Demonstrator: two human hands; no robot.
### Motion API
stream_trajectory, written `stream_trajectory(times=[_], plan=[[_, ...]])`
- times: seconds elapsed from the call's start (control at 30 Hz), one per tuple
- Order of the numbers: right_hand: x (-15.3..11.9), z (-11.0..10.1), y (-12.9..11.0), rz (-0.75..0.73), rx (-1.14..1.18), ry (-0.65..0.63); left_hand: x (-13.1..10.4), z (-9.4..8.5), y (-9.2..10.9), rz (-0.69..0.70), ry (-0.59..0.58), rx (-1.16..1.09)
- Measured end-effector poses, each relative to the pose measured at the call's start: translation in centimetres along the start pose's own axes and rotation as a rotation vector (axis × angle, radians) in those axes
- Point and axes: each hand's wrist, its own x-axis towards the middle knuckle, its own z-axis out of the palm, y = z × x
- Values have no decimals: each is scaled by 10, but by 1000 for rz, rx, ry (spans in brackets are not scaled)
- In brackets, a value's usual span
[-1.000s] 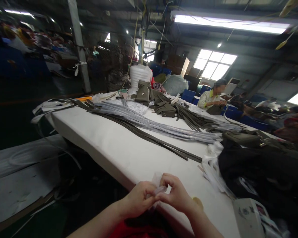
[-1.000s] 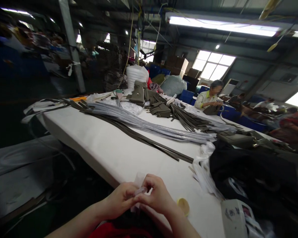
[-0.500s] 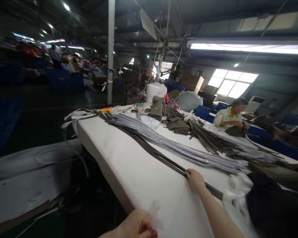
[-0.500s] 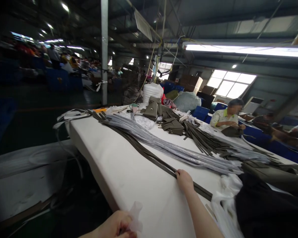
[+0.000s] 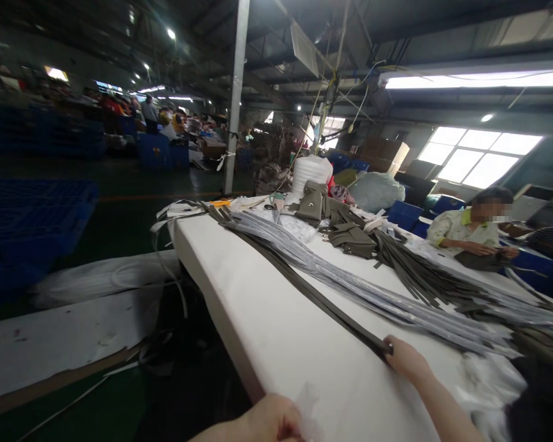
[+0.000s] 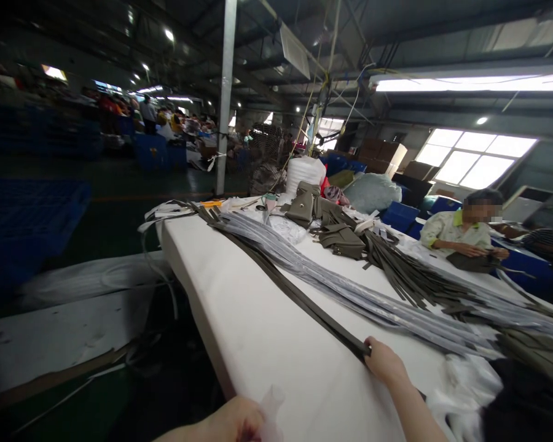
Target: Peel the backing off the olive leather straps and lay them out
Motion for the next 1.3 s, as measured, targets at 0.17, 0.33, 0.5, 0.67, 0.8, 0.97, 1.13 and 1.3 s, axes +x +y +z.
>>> stream_trajectory(times=[0.17,0.33,0.5,0.67,0.8,0.97,1.13,1.3], plan=[[-7,-9,-7,-4,-30,-2,-5,3,9,-85,-14,21],[-20,-27,-9,12,18,-42,-11,5,10,-37,14,77],[-43,-53,-6,-50,192,-214,-10,6,9,-14,3,113],[-75,-71,4,13,415,-401,-8,9,13,37,18,152],[-106,-89,20,73,726,-332,-12,11,16,53,19,161],[-138,-127,45,164,1308,164,-18,12,20,74,-8,152],[-165,-148,30,151,1647,512,-20,15,24,110,-55,209],[-194,-117,-66,67,1805,415,-26,14,36,237,-101,255]])
